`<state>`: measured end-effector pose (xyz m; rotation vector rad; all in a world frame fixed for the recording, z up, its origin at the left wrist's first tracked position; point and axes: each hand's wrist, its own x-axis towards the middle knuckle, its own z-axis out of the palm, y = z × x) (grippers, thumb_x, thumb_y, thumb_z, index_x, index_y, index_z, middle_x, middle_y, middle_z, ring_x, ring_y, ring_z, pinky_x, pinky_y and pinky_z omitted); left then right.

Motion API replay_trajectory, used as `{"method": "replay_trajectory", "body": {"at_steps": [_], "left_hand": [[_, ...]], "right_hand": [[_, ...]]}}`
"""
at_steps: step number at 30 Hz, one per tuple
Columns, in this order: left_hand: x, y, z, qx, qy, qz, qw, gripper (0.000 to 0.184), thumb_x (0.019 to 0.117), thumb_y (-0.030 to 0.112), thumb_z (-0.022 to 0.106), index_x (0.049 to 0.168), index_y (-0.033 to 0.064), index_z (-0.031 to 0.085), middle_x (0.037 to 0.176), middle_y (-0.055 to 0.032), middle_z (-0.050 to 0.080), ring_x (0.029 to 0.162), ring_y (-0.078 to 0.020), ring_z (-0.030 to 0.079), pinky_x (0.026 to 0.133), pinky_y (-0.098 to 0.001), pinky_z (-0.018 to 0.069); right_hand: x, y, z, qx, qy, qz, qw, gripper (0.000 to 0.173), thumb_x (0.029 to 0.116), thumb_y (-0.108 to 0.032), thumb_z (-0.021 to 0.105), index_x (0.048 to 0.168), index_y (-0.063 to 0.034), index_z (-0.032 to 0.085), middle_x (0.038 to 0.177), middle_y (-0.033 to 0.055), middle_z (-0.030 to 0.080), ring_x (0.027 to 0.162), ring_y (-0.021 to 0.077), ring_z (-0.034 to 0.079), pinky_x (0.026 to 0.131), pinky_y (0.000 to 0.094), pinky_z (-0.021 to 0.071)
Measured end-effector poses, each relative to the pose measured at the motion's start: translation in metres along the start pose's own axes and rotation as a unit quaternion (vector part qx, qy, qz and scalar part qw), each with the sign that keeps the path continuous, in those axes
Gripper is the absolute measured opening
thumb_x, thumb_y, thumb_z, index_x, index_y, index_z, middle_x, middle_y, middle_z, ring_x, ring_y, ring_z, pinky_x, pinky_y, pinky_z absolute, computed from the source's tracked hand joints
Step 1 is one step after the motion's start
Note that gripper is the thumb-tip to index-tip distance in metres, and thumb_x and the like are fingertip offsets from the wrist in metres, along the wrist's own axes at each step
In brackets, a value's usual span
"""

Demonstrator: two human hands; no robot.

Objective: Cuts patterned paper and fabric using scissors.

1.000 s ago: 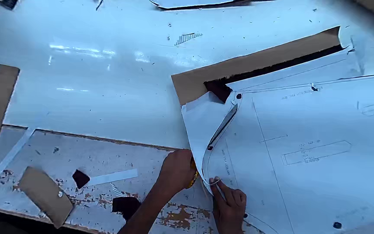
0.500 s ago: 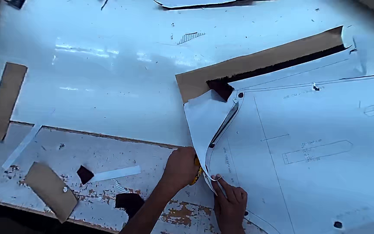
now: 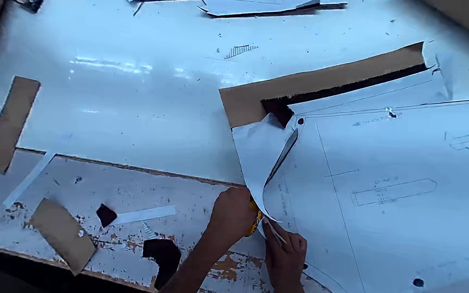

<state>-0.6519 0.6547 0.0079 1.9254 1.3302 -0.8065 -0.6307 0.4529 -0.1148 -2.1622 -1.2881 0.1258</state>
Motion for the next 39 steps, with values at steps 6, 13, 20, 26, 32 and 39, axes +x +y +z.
{"method": "replay_trajectory", "body": {"at_steps": [6, 13, 20, 26, 32, 39], "left_hand": [[0.003, 0.001, 0.007, -0.007, -0.002, -0.02, 1.0, 0.016, 0.0962, 0.019, 0.071, 0.097, 0.0031, 0.07, 0.09, -0.0141, 0.07, 0.09, -0.0316, 0.069, 0.081, -0.0507, 0.0556], [0.008, -0.004, 0.012, -0.015, 0.017, -0.005, 1.0, 0.015, 0.0936, 0.017, 0.074, 0.098, 0.0024, 0.071, 0.093, -0.0155, 0.071, 0.092, -0.033, 0.07, 0.081, -0.0517, 0.056], [0.01, -0.009, 0.01, -0.021, 0.017, 0.011, 1.0, 0.016, 0.0959, 0.019, 0.071, 0.097, 0.0028, 0.071, 0.092, -0.0152, 0.07, 0.092, -0.0326, 0.069, 0.082, -0.0524, 0.0553], [0.007, -0.014, 0.009, -0.05, 0.009, 0.012, 0.999, 0.021, 0.0977, 0.024, 0.068, 0.103, 0.0044, 0.071, 0.096, -0.0142, 0.071, 0.096, -0.0322, 0.069, 0.088, -0.0549, 0.0536], [0.012, -0.016, 0.015, -0.034, 0.016, 0.016, 0.999, 0.026, 0.0985, 0.029, 0.066, 0.107, 0.0048, 0.073, 0.104, -0.0153, 0.073, 0.104, -0.0331, 0.069, 0.093, -0.0547, 0.0527], [0.019, -0.027, 0.023, -0.054, 0.043, 0.041, 0.997, 0.028, 0.0941, 0.032, 0.072, 0.102, 0.0059, 0.074, 0.096, -0.011, 0.074, 0.097, -0.0289, 0.071, 0.09, -0.0527, 0.0541]], "right_hand": [[0.001, 0.0, 0.0, -0.004, 0.0, -0.001, 1.0, 0.031, 0.0956, -0.016, 0.055, 0.112, -0.024, 0.08, 0.124, -0.002, 0.074, 0.089, 0.014, 0.064, 0.085, 0.0399, 0.0383], [0.001, -0.001, 0.0, -0.014, -0.014, -0.001, 1.0, 0.032, 0.095, -0.016, 0.055, 0.113, -0.0239, 0.081, 0.124, -0.001, 0.074, 0.088, 0.0157, 0.065, 0.085, 0.0409, 0.0392], [0.002, -0.002, 0.002, -0.022, -0.007, -0.003, 1.0, 0.033, 0.0952, -0.017, 0.055, 0.113, -0.0253, 0.081, 0.125, -0.0015, 0.074, 0.086, 0.0154, 0.065, 0.084, 0.0411, 0.0404], [0.018, 0.0, -0.016, 0.022, -0.081, 0.003, 0.996, 0.043, 0.0933, -0.055, 0.059, 0.113, -0.0237, 0.08, 0.12, -0.0027, 0.074, 0.085, 0.0169, 0.066, 0.072, 0.0401, 0.0472], [0.115, 0.049, -0.053, 0.2, -0.23, 0.089, 0.948, 0.032, 0.1045, -0.029, 0.055, 0.112, -0.0073, 0.076, 0.098, 0.0096, 0.075, 0.085, 0.0227, 0.072, 0.079, 0.0441, 0.0599], [0.321, 0.107, -0.051, 0.089, -0.176, -0.09, 0.976, 0.057, 0.0872, -0.025, 0.08, 0.137, -0.0052, 0.061, 0.14, 0.0201, 0.06, 0.134, 0.0391, 0.053, 0.113, 0.0644, 0.0349]]}}
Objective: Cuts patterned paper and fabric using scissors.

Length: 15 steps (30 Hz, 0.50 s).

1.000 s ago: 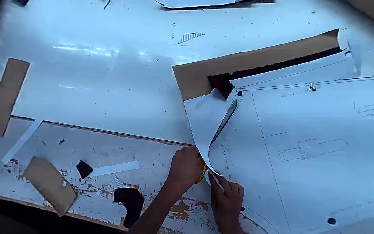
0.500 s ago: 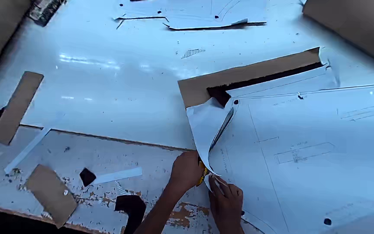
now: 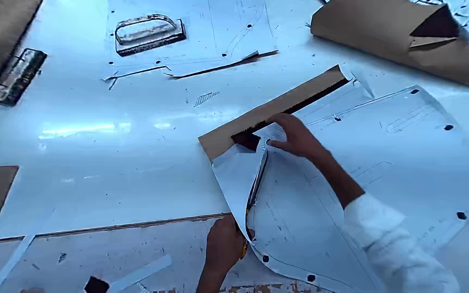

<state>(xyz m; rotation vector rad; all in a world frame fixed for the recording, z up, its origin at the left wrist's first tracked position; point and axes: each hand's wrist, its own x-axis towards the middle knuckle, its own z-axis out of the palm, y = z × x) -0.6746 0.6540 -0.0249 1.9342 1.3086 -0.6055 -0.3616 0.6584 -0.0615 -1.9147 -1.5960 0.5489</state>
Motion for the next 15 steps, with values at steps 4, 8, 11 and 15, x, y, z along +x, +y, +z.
{"method": "replay_trajectory", "body": {"at_steps": [4, 8, 11, 15], "left_hand": [[0.0, -0.002, 0.002, -0.012, 0.006, -0.004, 1.0, 0.029, 0.0913, 0.034, 0.074, 0.101, 0.0066, 0.074, 0.093, -0.0083, 0.074, 0.093, -0.0262, 0.072, 0.087, -0.0512, 0.0551], [-0.004, 0.004, 0.003, -0.011, -0.005, -0.003, 1.0, 0.026, 0.092, 0.031, 0.072, 0.1, 0.0066, 0.075, 0.09, -0.0091, 0.074, 0.09, -0.0273, 0.072, 0.083, -0.0515, 0.056], [-0.009, 0.009, 0.006, -0.011, -0.005, -0.009, 1.0, 0.024, 0.0901, 0.026, 0.073, 0.101, 0.0048, 0.075, 0.09, -0.0104, 0.075, 0.089, -0.0294, 0.073, 0.082, -0.0534, 0.0567], [-0.017, 0.018, 0.008, 0.014, 0.018, 0.002, 1.0, 0.023, 0.088, 0.02, 0.074, 0.102, 0.0012, 0.075, 0.091, -0.0138, 0.076, 0.086, -0.0337, 0.074, 0.076, -0.0571, 0.0578]], "right_hand": [[0.068, 0.017, -0.021, -0.087, -0.184, 0.012, 0.979, 0.105, 0.0664, -0.031, 0.097, 0.156, -0.0188, 0.044, 0.162, 0.017, 0.037, 0.152, 0.045, 0.026, 0.11, 0.0845, 0.0068], [0.073, 0.036, -0.012, -0.066, -0.199, -0.001, 0.978, 0.113, 0.0652, -0.037, 0.096, 0.16, -0.024, 0.037, 0.172, 0.0093, 0.015, 0.157, 0.0443, 0.003, 0.107, 0.0865, -0.0013], [0.068, 0.046, -0.004, -0.042, -0.177, -0.025, 0.983, 0.116, 0.0643, -0.041, 0.096, 0.161, -0.024, 0.035, 0.173, 0.0082, 0.013, 0.158, 0.043, -0.001, 0.107, 0.0862, -0.0067], [0.065, 0.045, -0.005, -0.037, -0.177, -0.018, 0.983, 0.119, 0.0629, -0.042, 0.095, 0.162, -0.0256, 0.033, 0.173, 0.0065, 0.011, 0.158, 0.042, -0.003, 0.107, 0.0839, -0.0114]]}}
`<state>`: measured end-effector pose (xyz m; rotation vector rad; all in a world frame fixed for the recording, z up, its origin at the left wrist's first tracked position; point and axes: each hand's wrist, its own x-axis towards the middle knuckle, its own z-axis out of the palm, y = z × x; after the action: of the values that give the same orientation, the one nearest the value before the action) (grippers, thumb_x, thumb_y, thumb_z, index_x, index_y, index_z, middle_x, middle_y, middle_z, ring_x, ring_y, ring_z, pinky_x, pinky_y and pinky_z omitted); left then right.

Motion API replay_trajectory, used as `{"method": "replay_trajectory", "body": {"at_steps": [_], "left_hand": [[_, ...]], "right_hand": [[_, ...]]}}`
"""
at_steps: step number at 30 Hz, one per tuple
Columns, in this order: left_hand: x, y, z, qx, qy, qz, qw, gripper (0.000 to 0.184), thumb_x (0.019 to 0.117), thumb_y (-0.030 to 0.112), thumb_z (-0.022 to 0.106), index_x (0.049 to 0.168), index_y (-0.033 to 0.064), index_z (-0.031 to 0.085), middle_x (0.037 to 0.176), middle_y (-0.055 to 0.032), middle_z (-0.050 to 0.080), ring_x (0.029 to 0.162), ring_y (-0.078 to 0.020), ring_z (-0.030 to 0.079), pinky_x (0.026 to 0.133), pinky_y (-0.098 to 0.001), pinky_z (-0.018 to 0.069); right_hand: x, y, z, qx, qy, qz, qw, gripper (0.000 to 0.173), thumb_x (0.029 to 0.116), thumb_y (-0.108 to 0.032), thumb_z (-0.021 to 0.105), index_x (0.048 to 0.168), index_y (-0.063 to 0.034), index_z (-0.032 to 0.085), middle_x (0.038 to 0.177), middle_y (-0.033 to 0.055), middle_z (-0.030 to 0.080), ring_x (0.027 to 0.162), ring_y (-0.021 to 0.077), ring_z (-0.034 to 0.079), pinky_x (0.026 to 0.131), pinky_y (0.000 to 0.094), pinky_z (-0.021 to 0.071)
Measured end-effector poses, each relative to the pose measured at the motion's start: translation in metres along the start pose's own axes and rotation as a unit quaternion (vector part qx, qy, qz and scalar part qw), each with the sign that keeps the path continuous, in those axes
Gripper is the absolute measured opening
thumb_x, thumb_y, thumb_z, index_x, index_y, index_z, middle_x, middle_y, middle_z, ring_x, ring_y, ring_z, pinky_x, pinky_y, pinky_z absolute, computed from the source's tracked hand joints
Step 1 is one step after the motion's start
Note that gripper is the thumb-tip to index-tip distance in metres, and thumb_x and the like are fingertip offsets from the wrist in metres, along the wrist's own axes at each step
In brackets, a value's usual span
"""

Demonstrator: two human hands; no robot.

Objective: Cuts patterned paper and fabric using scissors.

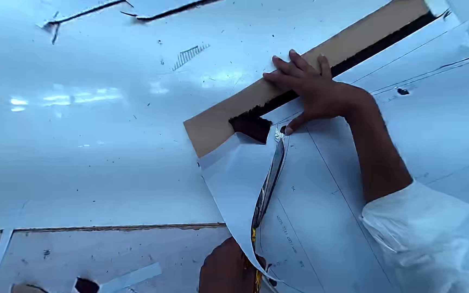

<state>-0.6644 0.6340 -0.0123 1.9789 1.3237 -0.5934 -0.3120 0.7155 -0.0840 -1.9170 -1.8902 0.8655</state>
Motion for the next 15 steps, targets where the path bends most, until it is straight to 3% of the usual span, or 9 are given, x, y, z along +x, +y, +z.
{"method": "replay_trajectory", "body": {"at_steps": [4, 9, 12, 15], "left_hand": [[-0.002, 0.005, -0.003, 0.006, 0.019, 0.01, 1.0, 0.022, 0.0841, 0.016, 0.076, 0.098, -0.0014, 0.075, 0.09, -0.017, 0.075, 0.082, -0.0377, 0.074, 0.069, -0.0601, 0.0568], [-0.001, -0.001, 0.002, -0.011, 0.014, 0.002, 1.0, 0.021, 0.0869, 0.015, 0.075, 0.099, -0.002, 0.074, 0.091, -0.0162, 0.075, 0.082, -0.0328, 0.075, 0.069, -0.0547, 0.0589], [0.0, -0.004, 0.003, -0.002, 0.018, -0.005, 1.0, 0.022, 0.0886, 0.017, 0.073, 0.099, -0.0024, 0.074, 0.092, -0.0165, 0.076, 0.083, -0.0333, 0.075, 0.07, -0.0552, 0.0582], [0.001, -0.009, 0.002, -0.014, 0.021, -0.003, 1.0, 0.021, 0.0902, 0.018, 0.071, 0.098, -0.0019, 0.074, 0.092, -0.0155, 0.076, 0.084, -0.0315, 0.075, 0.071, -0.0546, 0.0585]], "right_hand": [[0.001, 0.001, -0.002, 0.003, -0.006, -0.006, 1.0, 0.116, 0.0659, -0.046, 0.092, 0.163, -0.0255, 0.032, 0.174, 0.0047, 0.01, 0.158, 0.0421, -0.005, 0.107, 0.0842, -0.0117], [0.004, 0.0, -0.006, -0.01, -0.028, 0.009, 1.0, 0.117, 0.0684, -0.051, 0.09, 0.164, -0.03, 0.025, 0.174, 0.0044, 0.009, 0.158, 0.0421, -0.002, 0.107, 0.0843, -0.0091], [0.004, -0.001, -0.006, -0.008, -0.033, 0.012, 0.999, 0.115, 0.0701, -0.049, 0.089, 0.164, -0.0297, 0.025, 0.171, 0.0072, 0.019, 0.156, 0.0427, 0.013, 0.107, 0.0838, 0.0059], [0.002, 0.0, -0.005, 0.043, -0.027, -0.01, 0.999, 0.111, 0.0719, -0.037, 0.09, 0.163, -0.0232, 0.029, 0.166, 0.0139, 0.031, 0.151, 0.0387, 0.029, 0.111, 0.0708, 0.0249]]}}
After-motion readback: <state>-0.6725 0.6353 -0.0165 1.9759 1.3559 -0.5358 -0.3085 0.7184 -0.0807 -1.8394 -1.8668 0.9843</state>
